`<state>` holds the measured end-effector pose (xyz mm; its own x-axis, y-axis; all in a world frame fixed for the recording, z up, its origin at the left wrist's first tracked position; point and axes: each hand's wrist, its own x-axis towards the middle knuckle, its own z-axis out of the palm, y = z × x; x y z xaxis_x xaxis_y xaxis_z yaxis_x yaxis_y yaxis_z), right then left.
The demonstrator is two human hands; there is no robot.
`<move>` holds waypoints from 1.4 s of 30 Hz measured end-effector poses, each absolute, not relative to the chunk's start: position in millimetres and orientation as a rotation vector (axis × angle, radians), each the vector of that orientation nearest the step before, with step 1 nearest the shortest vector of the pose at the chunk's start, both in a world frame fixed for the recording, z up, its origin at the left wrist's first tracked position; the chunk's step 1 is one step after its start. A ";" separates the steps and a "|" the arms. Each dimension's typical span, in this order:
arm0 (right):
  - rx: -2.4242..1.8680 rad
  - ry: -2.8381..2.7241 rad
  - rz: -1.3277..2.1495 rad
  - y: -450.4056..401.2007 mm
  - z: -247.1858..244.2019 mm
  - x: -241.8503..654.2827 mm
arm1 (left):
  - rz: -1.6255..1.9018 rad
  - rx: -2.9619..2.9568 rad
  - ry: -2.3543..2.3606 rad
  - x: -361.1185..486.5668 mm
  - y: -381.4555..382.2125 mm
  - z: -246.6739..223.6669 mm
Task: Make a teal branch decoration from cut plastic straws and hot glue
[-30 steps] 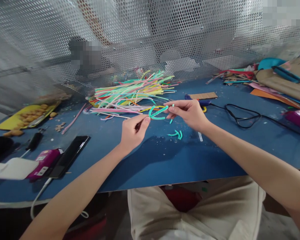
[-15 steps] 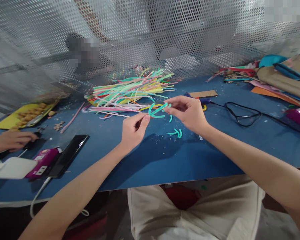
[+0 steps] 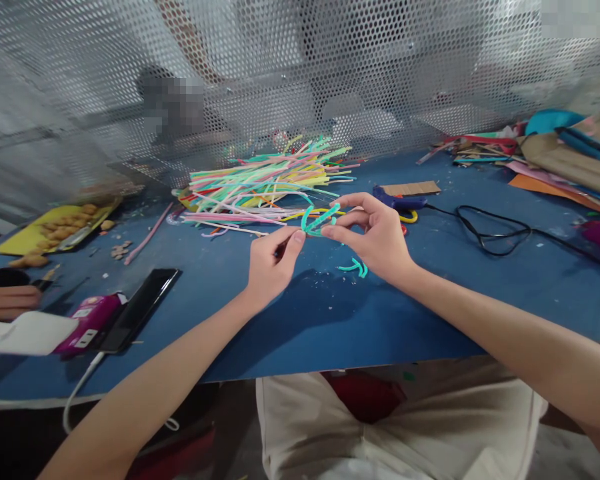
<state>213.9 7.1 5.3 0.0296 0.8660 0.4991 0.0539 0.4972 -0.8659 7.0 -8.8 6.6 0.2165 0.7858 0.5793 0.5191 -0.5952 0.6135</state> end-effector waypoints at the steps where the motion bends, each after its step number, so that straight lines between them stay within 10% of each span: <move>1: -0.873 -1.402 0.765 7.1 4.6 213.3 | 1.329 2.206 1.221 7.4 -9.1 6.5; 42: -0.894 -1.295 0.726 1.6 4.3 208.1 | 1.344 2.220 1.188 13.9 -13.6 4.3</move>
